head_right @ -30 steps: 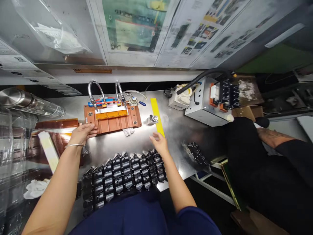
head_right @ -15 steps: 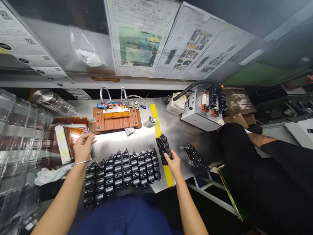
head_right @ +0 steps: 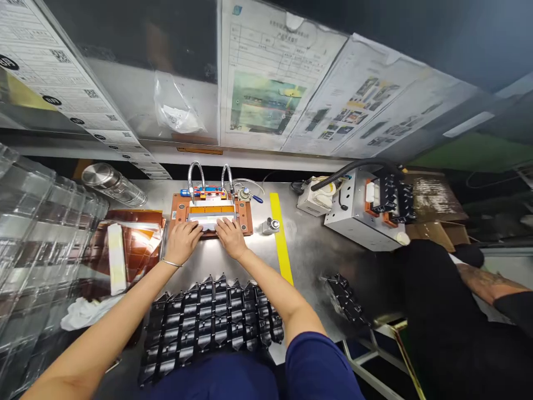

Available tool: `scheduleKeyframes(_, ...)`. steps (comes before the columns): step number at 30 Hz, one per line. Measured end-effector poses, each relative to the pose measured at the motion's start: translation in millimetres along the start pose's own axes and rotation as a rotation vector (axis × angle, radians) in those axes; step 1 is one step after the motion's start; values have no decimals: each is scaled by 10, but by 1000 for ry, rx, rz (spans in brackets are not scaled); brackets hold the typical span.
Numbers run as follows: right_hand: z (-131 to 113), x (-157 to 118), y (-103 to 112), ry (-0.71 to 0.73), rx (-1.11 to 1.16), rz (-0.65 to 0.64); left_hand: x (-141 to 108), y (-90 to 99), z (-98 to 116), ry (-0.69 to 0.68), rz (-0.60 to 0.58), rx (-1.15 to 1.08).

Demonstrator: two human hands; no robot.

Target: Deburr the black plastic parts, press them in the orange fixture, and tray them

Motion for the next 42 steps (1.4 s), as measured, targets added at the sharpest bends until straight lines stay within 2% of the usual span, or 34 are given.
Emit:
scheduleKeyframes(3,269,130,180,-55,15,7,77,-98,-175,-11,-1,18)
scheduleKeyframes(6,746,368,471,-357,-105,53,125,-184,-299,-3,2,0)
scheduleKeyframes(7,901,442,541,-464,-180,40,127,-208,-324,-1,4,-9)
scheduleKeyframes(9,1138,566,594,-605,-338,-66,113,-239,-350,4,10,-10)
scheduleKeyframes(11,1277,664,576,-644,-437,-194,92,-247,-351,1,17,3)
scheduleKeyframes(13,1360,750,563,-636,-466,-261,82,-243,-343,-1,17,6)
scheduleKeyframes(20,1525,963,698,-626,-431,-213,129,-185,-330,80,-13,-90)
scheduleKeyframes(23,1411,868,732,-680,-354,-81,111,-149,-373,217,43,-162)
scheduleKeyframes(26,1182,648,604,-728,-10,59,19,-116,-552,532,171,-198)
scheduleKeyframes(28,1029,487,370,-775,277,15,-20,-132,-635,706,178,-218)
scheduleKeyframes(30,865,334,148,-813,483,-64,-29,-155,-642,813,102,-248)
scheduleKeyframes(33,640,67,41,-821,659,-107,-131,-98,-475,907,-4,-317)
scheduleKeyframes(35,530,-173,108,-804,730,-101,-277,37,-246,891,30,-386)
scheduleKeyframes(37,428,-432,254,-731,742,-73,-454,259,42,776,132,-417)
scheduleKeyframes(39,298,-681,396,-631,716,-76,-610,519,378,545,205,-400)
scheduleKeyframes(42,16,-1039,461,-593,576,-188,-805,819,860,182,203,-368)
Point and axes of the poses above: each hand's wrist, its own x-axis towards the middle knuckle, its own y-axis out of the back of the hand, z = x × y, the point moved 7 cm from there along x, towards the middle knuckle, and after that the axes turned 15 degrees about -y, right-handed, at the moved point
